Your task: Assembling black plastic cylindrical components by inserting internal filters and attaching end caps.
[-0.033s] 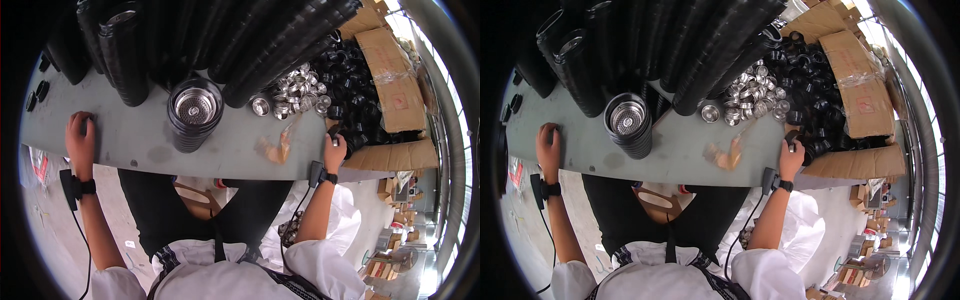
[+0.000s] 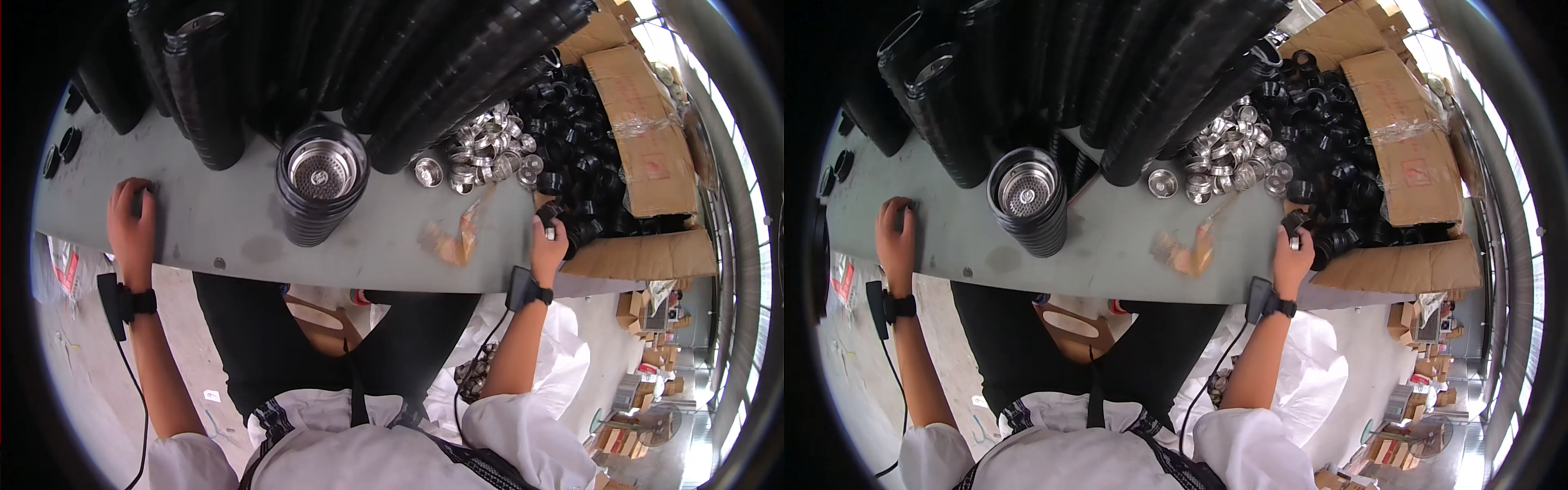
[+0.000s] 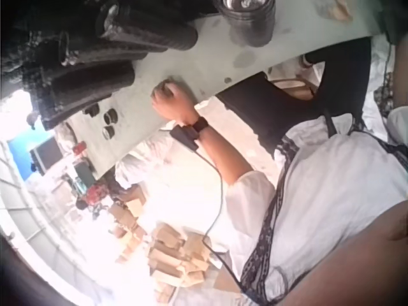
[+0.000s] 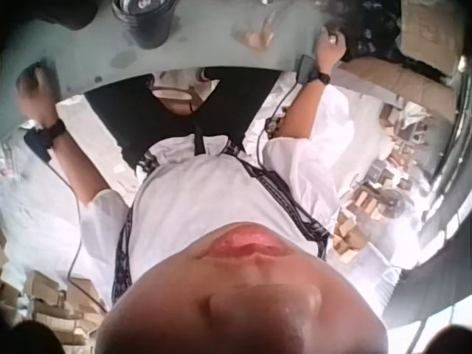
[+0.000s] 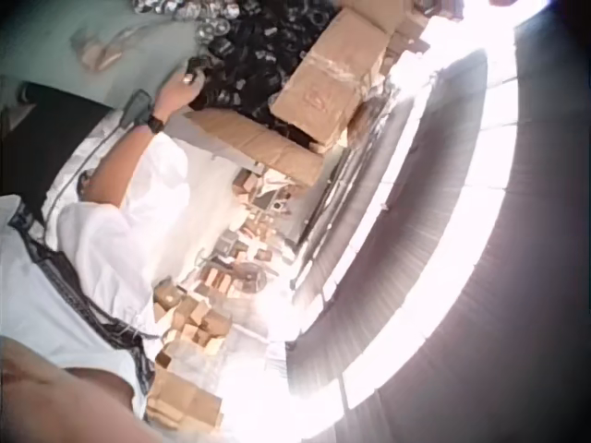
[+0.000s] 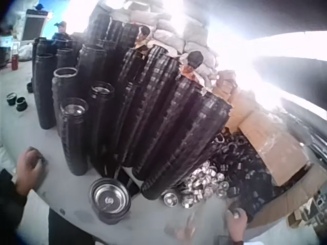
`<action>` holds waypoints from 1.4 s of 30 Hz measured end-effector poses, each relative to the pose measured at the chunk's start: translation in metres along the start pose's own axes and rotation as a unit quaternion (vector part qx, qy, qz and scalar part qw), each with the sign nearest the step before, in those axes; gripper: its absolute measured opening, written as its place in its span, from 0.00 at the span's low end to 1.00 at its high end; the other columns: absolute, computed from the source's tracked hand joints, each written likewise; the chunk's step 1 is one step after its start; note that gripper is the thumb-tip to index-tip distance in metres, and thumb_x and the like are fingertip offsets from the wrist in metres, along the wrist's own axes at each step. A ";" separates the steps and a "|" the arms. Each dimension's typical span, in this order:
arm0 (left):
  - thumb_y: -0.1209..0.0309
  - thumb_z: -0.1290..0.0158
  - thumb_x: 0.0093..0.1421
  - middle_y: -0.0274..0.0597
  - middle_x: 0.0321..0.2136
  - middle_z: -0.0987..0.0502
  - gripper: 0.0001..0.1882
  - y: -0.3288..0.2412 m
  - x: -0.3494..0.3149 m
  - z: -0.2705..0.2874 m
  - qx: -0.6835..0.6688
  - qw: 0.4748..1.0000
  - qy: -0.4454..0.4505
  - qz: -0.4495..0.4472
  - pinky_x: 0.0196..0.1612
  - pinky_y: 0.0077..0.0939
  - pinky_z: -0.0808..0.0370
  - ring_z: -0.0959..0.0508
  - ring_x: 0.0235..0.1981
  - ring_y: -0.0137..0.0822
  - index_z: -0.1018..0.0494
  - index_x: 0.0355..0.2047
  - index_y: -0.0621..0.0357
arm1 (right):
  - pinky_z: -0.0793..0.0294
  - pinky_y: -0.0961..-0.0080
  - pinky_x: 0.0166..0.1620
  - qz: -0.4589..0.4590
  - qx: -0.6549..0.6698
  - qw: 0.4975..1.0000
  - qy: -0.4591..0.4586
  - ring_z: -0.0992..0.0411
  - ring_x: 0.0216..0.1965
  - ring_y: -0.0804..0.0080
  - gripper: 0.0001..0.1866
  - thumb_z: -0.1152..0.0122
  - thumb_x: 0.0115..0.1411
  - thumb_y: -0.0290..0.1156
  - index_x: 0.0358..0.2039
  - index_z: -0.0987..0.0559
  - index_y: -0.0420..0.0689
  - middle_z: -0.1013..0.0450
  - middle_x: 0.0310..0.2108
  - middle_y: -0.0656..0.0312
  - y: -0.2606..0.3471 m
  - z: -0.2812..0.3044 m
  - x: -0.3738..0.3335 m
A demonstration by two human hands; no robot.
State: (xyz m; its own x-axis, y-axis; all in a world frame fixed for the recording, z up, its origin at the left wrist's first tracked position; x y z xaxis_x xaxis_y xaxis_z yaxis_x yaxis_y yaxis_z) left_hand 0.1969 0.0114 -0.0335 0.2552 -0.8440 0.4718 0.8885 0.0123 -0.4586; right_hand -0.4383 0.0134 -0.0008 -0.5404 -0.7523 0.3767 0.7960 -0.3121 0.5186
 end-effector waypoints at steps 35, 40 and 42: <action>0.70 0.52 0.55 0.40 0.38 0.25 0.10 0.002 0.000 -0.002 -0.006 1.000 -0.007 0.012 0.46 0.28 0.32 0.26 0.41 0.42 0.26 0.36 0.57 | 0.40 0.61 0.53 0.277 -0.054 0.956 0.080 0.38 0.52 0.52 0.33 0.35 0.48 0.40 0.53 0.33 0.42 0.36 0.52 0.48 0.088 -0.002 -0.040; 0.70 0.52 0.55 0.40 0.38 0.25 0.10 0.007 -0.004 0.000 0.000 1.000 -0.001 0.027 0.46 0.28 0.32 0.26 0.41 0.41 0.26 0.36 0.57 | 0.30 0.67 0.41 0.133 -0.097 0.958 0.234 0.29 0.39 0.55 0.24 0.36 0.48 0.37 0.44 0.26 0.40 0.28 0.41 0.52 0.101 0.016 -0.059; 0.70 0.52 0.55 0.40 0.38 0.25 0.10 0.007 -0.003 -0.002 -0.006 1.000 0.005 0.027 0.45 0.27 0.32 0.26 0.41 0.41 0.26 0.36 0.57 | 0.30 0.67 0.42 0.179 -0.128 0.954 0.205 0.29 0.41 0.54 0.23 0.37 0.49 0.38 0.43 0.25 0.39 0.28 0.41 0.51 0.089 0.010 -0.064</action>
State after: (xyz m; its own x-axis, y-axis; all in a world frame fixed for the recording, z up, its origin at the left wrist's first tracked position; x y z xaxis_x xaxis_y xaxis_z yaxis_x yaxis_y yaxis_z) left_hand 0.2014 0.0126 -0.0393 0.2982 -0.8478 0.4385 0.8688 0.0508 -0.4925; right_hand -0.3352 0.0399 0.0293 -0.1104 -0.9846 0.1354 0.9785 -0.0838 0.1884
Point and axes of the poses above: each hand's wrist, its own x-axis towards the middle knuckle, its own z-axis out of the back of the hand, y = z × x, the point moved 1 cm from there along x, towards the middle knuckle
